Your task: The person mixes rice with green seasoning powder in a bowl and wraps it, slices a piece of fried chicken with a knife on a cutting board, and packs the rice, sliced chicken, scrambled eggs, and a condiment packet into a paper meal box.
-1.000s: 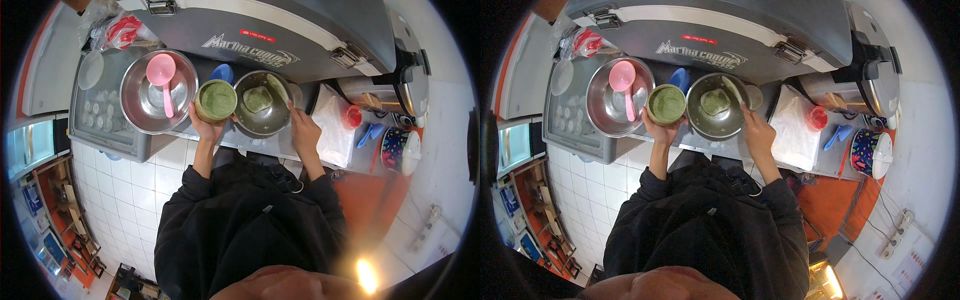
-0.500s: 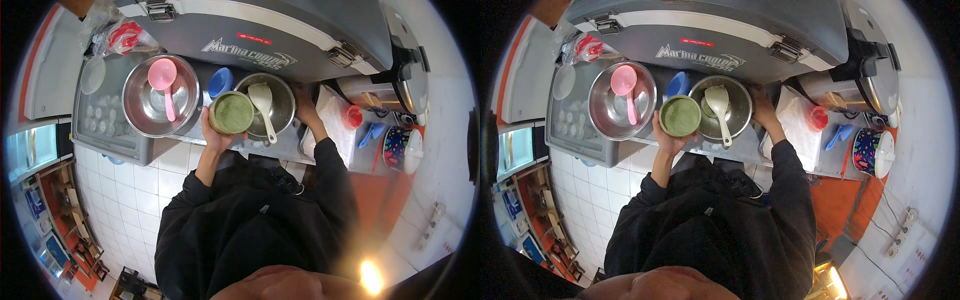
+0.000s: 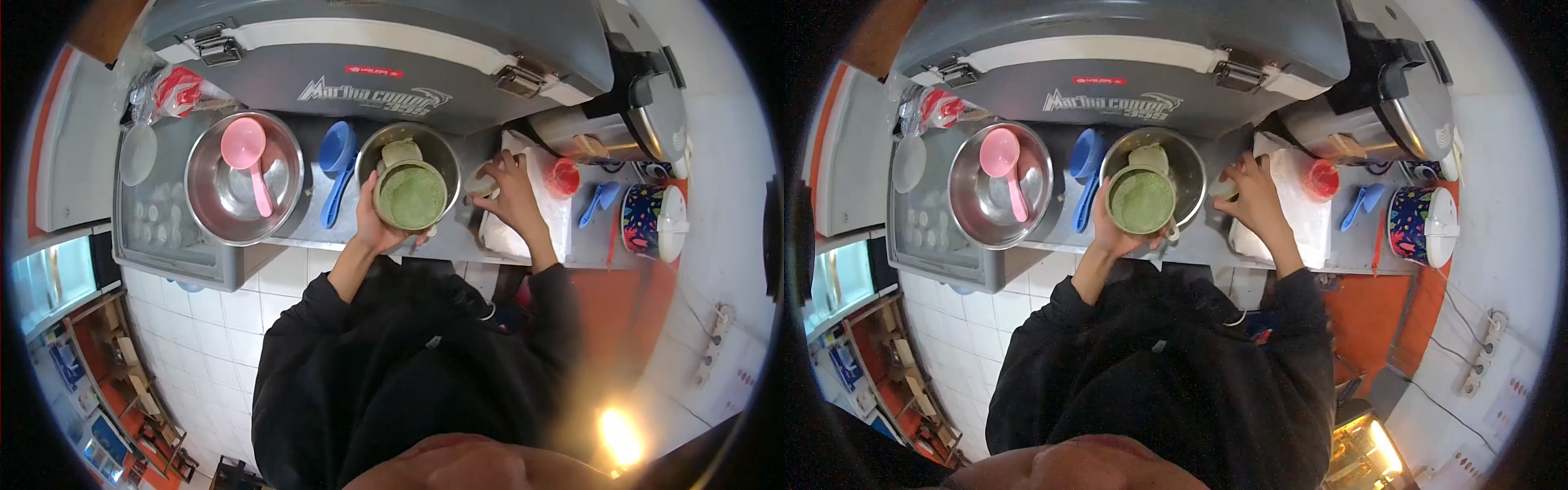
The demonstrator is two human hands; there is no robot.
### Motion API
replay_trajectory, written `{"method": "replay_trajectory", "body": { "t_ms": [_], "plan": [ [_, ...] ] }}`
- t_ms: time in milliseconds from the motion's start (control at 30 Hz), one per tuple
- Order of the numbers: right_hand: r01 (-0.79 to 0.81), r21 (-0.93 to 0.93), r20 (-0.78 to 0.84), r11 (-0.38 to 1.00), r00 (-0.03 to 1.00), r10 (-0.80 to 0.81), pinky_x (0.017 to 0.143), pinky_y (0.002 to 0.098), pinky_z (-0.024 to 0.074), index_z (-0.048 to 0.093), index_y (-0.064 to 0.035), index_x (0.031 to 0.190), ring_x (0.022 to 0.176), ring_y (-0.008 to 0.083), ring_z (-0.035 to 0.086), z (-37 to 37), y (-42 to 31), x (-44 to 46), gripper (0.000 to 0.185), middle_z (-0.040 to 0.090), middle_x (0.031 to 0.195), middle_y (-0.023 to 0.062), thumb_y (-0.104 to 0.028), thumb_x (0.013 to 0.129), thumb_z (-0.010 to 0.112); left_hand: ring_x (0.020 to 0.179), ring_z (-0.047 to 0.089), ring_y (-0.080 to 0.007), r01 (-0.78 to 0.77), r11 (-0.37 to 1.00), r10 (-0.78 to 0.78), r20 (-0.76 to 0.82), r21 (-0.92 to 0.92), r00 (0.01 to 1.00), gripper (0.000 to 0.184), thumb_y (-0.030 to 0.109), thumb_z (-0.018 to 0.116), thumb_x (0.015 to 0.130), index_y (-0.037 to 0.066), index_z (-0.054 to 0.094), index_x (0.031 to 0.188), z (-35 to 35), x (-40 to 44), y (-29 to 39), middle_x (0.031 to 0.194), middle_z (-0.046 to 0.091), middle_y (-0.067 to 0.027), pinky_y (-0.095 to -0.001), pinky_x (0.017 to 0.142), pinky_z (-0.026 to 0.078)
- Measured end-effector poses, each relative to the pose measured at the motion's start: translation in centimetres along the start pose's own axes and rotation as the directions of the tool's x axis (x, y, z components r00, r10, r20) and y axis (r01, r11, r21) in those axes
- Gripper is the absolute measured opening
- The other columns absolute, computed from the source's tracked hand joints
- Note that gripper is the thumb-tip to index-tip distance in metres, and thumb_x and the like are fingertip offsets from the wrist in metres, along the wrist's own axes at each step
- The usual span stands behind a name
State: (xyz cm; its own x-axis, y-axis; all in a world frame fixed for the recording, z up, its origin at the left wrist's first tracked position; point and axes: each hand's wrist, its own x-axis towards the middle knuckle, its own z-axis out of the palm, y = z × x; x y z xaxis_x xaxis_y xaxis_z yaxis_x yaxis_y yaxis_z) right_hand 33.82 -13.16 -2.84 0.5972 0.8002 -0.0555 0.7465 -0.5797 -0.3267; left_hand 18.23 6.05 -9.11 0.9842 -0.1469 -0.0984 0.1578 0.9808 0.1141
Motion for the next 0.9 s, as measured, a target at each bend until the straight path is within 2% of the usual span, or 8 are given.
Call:
{"method": "replay_trajectory", "body": {
  "t_ms": [133,200,267,367,533,700,833,900],
  "plan": [
    [-0.114,0.179,-0.123,0.977,0.983,0.137,0.088,0.0411,0.0411,0.062,-0.0051,0.088,0.1,0.0341,0.043,1.9,2.6,-1.7,0.035,0.049,0.105,0.0136,-0.021,0.062,0.079,0.082,0.06,-0.0341,-0.009,1.0,0.009,0.003,-0.02,1.0,0.078,0.068,0.027,0.086,0.009,0.036,0.136,-0.1,0.2,-0.3,0.111,0.055,-0.0216,-0.0398,0.051,0.047],
    [-0.112,0.191,-0.19,0.975,0.971,0.149,0.087,0.0422,0.0414,0.06,-0.0062,0.093,0.101,0.0335,0.043,3.6,4.4,-2.6,0.039,0.049,0.105,0.0135,-0.02,0.062,0.079,0.076,0.059,-0.0338,0.065,0.922,-0.022,0.116,-0.381,0.993,0.079,0.068,0.03,0.085,0.008,0.033,0.138,0.1,0.3,-0.4,0.11,0.054,-0.0225,-0.0361,0.05,0.046],
    [-0.123,0.106,-0.136,0.987,0.981,0.137,0.087,0.042,0.0417,0.059,-0.0069,0.097,0.1,0.0335,0.043,5.0,6.1,-3.8,0.042,0.048,0.105,0.0136,-0.02,0.062,0.079,0.067,0.052,-0.0254,0.035,0.967,-0.019,0.068,-0.252,0.998,0.074,0.066,0.036,0.085,0.016,0.033,0.139,-0.4,0.2,-0.2,0.119,0.051,-0.0264,-0.0315,0.044,0.047],
    [-0.156,0.005,-0.026,0.988,0.987,0.156,0.087,0.0422,0.0429,0.055,-0.0085,0.106,0.099,0.0348,0.045,6.4,7.8,-4.5,0.053,0.048,0.108,0.0147,-0.021,0.061,0.079,0.072,0.059,-0.034,0.063,0.98,-0.023,0.21,-0.187,0.977,0.082,0.068,0.032,0.084,0.008,0.031,0.139,-0.5,0.0,0.1,0.113,0.053,-0.0248,-0.0371,0.047,0.046],
    [-0.182,-0.03,-0.024,0.983,0.983,0.182,0.086,0.0431,0.0466,0.047,-0.0118,0.123,0.099,0.0397,0.05,7.5,7.4,-3.4,0.075,0.045,0.121,0.018,-0.026,0.058,0.081,0.066,0.055,-0.0309,0.082,0.993,-0.075,-0.079,0.082,0.994,0.078,0.064,0.034,0.086,0.006,0.031,0.139,1.5,0.6,-0.2,0.12,0.05,-0.0303,-0.0345,0.041,0.047],
    [-0.341,-0.166,0.229,0.926,0.9,0.372,0.088,0.0438,0.0484,0.038,-0.0174,0.136,0.108,0.0403,0.051,5.9,6.9,-1.3,0.092,0.039,0.132,0.0204,-0.03,0.055,0.082,0.066,0.054,-0.0322,0.084,0.992,-0.083,0.006,-0.09,0.996,0.078,0.062,0.029,0.087,0.003,0.031,0.139,1.2,0.5,-1.3,0.116,0.051,-0.0306,-0.0343,0.041,0.046],
    [-0.235,-0.048,-0.017,0.971,0.972,0.234,0.091,0.0437,0.0468,0.037,-0.0183,0.137,0.111,0.0387,0.05,0.9,4.4,-1.0,0.094,0.039,0.133,0.0196,-0.031,0.055,0.082,0.071,0.06,-0.036,0.071,0.987,-0.076,-0.026,-0.146,0.997,0.078,0.066,0.027,0.087,0.003,0.039,0.133,0.2,0.5,-0.2,0.105,0.056,-0.0278,-0.0413,0.046,0.047],
    [0.06,0.353,0.003,0.934,0.998,-0.065,0.097,0.0439,0.0427,0.036,-0.0193,0.139,0.12,0.0377,0.044,-3.7,-0.5,-0.9,0.094,0.039,0.133,0.0176,-0.021,0.057,0.081,0.074,0.062,-0.0377,0.136,0.99,-0.139,-0.074,-0.047,0.988,0.074,0.064,0.03,0.089,0.005,0.04,0.132,0.0,-0.3,-0.4,0.107,0.057,-0.0264,-0.0449,0.049,0.051]
  ]
}}
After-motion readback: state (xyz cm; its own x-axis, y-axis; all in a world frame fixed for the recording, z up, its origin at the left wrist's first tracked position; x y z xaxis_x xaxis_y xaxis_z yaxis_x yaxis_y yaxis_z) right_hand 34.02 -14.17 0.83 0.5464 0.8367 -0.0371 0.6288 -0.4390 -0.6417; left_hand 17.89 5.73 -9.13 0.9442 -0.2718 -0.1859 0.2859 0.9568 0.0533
